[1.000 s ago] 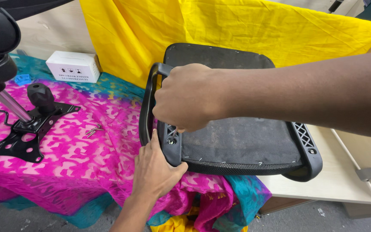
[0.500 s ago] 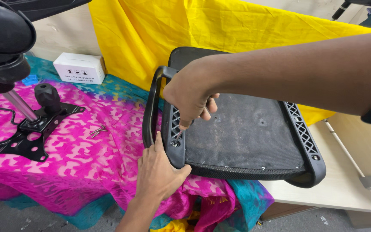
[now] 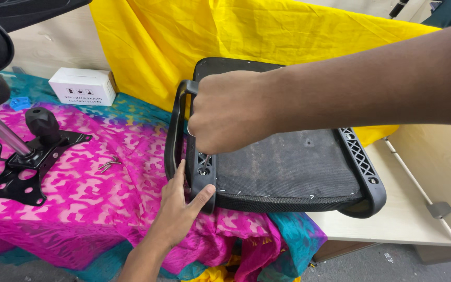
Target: The person uses a screwdriver to tighten screws on the underside of a chair seat, securing the side rails to the seat frame. The person then lifts the chair base and positions it near the seat, preparing for further assembly.
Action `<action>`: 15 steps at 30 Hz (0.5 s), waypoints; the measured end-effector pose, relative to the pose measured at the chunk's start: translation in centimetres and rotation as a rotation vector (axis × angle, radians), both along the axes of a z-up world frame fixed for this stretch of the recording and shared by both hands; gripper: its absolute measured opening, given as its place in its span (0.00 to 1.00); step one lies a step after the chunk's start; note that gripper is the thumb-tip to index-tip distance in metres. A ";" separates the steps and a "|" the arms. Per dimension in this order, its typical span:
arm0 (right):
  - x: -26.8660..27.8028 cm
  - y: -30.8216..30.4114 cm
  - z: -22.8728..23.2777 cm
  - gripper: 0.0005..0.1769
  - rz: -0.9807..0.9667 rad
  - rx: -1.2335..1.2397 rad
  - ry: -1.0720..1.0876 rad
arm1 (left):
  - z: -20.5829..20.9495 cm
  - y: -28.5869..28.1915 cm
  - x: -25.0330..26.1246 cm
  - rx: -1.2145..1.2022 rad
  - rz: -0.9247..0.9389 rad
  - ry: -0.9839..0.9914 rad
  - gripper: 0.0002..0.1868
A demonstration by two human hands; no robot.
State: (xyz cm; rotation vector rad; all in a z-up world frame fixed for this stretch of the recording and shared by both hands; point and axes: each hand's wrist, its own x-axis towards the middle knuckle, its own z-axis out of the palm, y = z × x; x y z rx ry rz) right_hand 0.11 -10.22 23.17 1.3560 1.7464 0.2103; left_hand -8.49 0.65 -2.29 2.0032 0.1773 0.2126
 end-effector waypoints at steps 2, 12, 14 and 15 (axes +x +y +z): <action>0.2 -0.3 0.0 0.05 0.073 0.011 0.049 | -0.4 0.3 0.3 -0.076 -0.020 -0.024 0.55; -0.7 -0.6 -0.8 0.05 0.064 0.008 0.109 | -4.8 0.5 3.5 -0.066 0.071 0.083 0.51; -0.9 -0.4 -0.8 0.06 0.040 0.039 0.120 | -5.3 0.4 4.1 -0.104 0.139 0.127 0.50; -1.0 -0.4 -0.7 0.06 0.027 0.054 0.126 | -5.4 0.2 4.3 -0.124 0.173 0.149 0.49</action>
